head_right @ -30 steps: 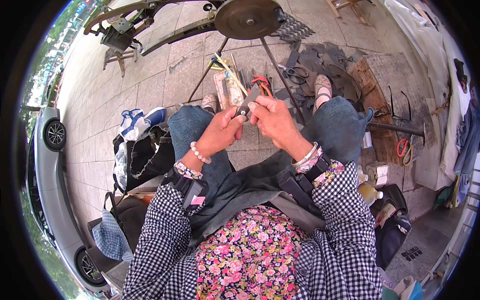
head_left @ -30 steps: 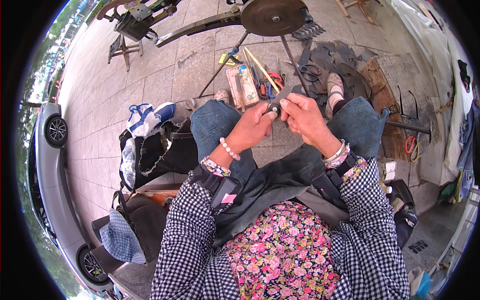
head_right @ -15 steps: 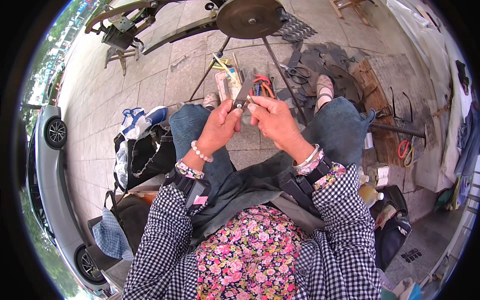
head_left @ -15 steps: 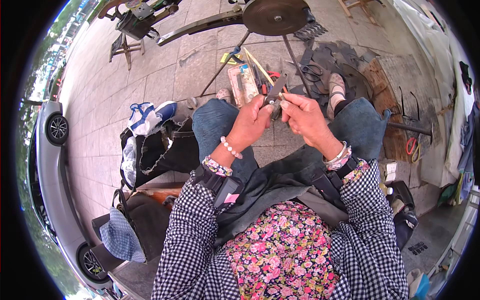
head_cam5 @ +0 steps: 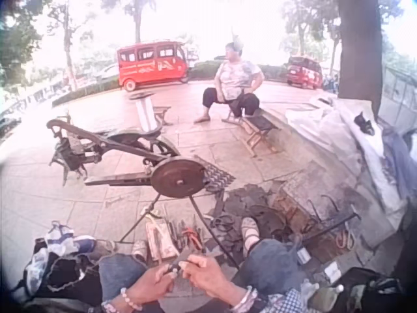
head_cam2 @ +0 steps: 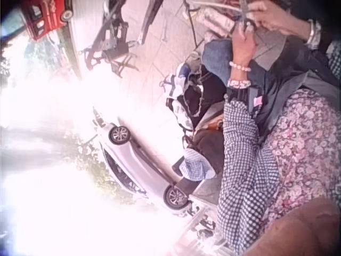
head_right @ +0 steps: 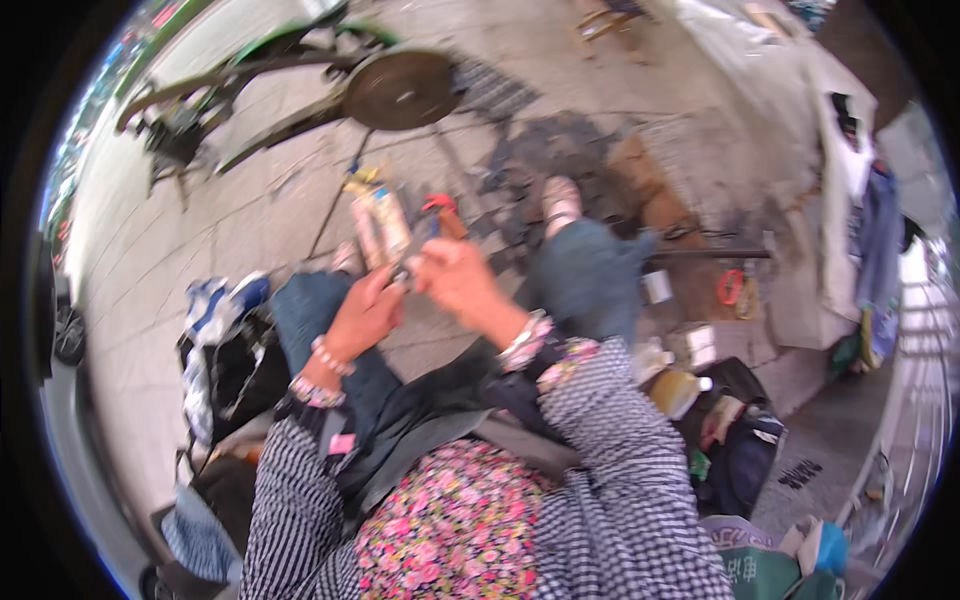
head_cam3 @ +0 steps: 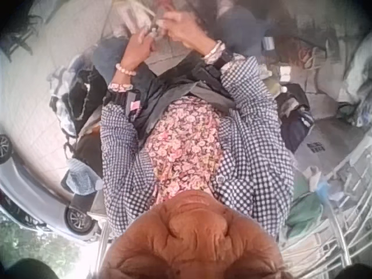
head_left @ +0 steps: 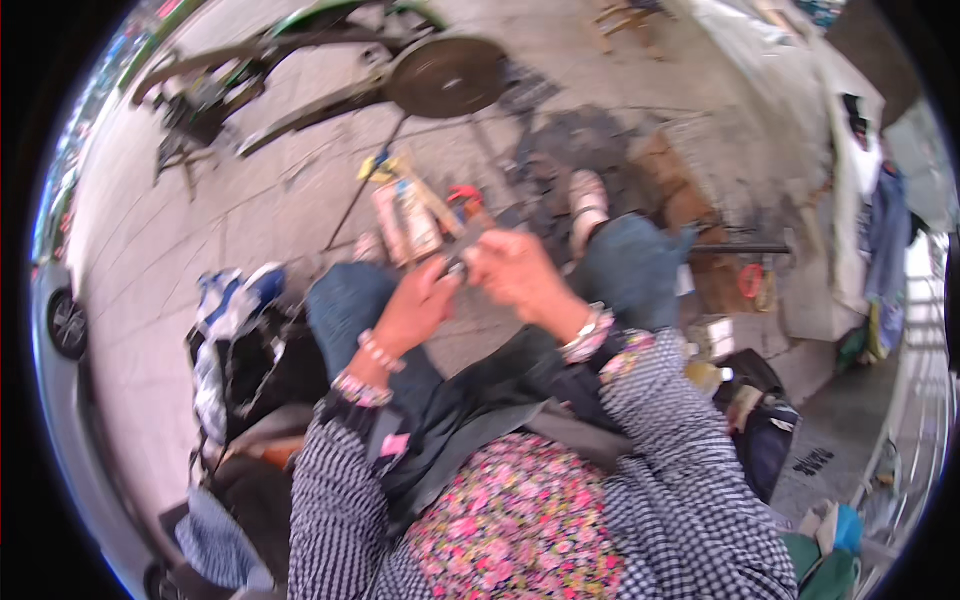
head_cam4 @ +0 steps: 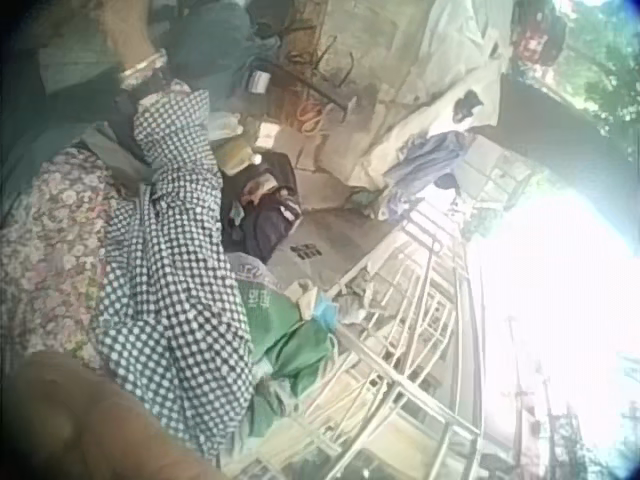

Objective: Repairing a shoe component by manipulating leather and metal parts with hand tools.

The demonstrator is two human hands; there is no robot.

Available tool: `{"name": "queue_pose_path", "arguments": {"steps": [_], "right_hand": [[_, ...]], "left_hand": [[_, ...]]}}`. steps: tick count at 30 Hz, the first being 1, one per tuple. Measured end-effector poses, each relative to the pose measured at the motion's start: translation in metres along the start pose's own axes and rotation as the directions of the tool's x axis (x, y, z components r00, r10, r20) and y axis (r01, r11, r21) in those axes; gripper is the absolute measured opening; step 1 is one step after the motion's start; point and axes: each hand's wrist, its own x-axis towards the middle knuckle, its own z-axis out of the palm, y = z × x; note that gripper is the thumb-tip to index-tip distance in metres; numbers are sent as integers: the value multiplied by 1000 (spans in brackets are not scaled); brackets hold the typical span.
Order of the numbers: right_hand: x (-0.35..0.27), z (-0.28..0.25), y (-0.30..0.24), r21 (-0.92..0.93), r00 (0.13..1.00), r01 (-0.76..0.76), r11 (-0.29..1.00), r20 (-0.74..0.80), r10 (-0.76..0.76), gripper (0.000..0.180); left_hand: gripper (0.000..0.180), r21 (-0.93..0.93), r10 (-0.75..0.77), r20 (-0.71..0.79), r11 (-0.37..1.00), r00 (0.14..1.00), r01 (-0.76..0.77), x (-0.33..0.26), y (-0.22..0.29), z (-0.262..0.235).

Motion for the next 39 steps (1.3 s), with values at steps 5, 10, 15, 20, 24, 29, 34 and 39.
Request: {"name": "queue_pose_path", "arguments": {"steps": [5, 10, 15, 20, 24, 29, 34, 39], "right_hand": [[0, 7, 3, 303, 992, -63, 951, 126, 26, 16], [-9, 6, 3, 405, 980, -82, 911, 200, 0, 19], [0, 1, 13, 418, 975, -136, 898, 218, 46, 20], [-2, 4, -3, 367, 983, -150, 918, 154, 99, 12], [-5, -1, -12, 428, 978, -144, 892, 197, 64, 19], [-6, 1, -8, 391, 969, -133, 911, 246, 35, 26], [-9, 3, -10, 392, 971, -129, 911, 235, 36, 27], [-10, 5, -7, 381, 975, -157, 911, 205, 82, 27]], "left_hand": [[15, -107, -7, -172, 994, 985, -11, 0, -8, 1], [13, -138, 28, -176, 989, 984, -53, -2, -2, 5], [12, -42, -19, -102, 999, 995, 15, -3, 4, 4], [15, 216, 202, -46, 958, 978, -188, -2, -3, -1], [16, -300, -28, -151, 954, 988, -19, 1, 8, 4], [15, -249, 1, -211, 967, 978, -54, 0, 6, 0], [16, -138, 87, -216, 983, 972, -119, 2, -2, 2], [12, -6, 133, -197, 991, 971, -136, 1, -3, 3]]}}
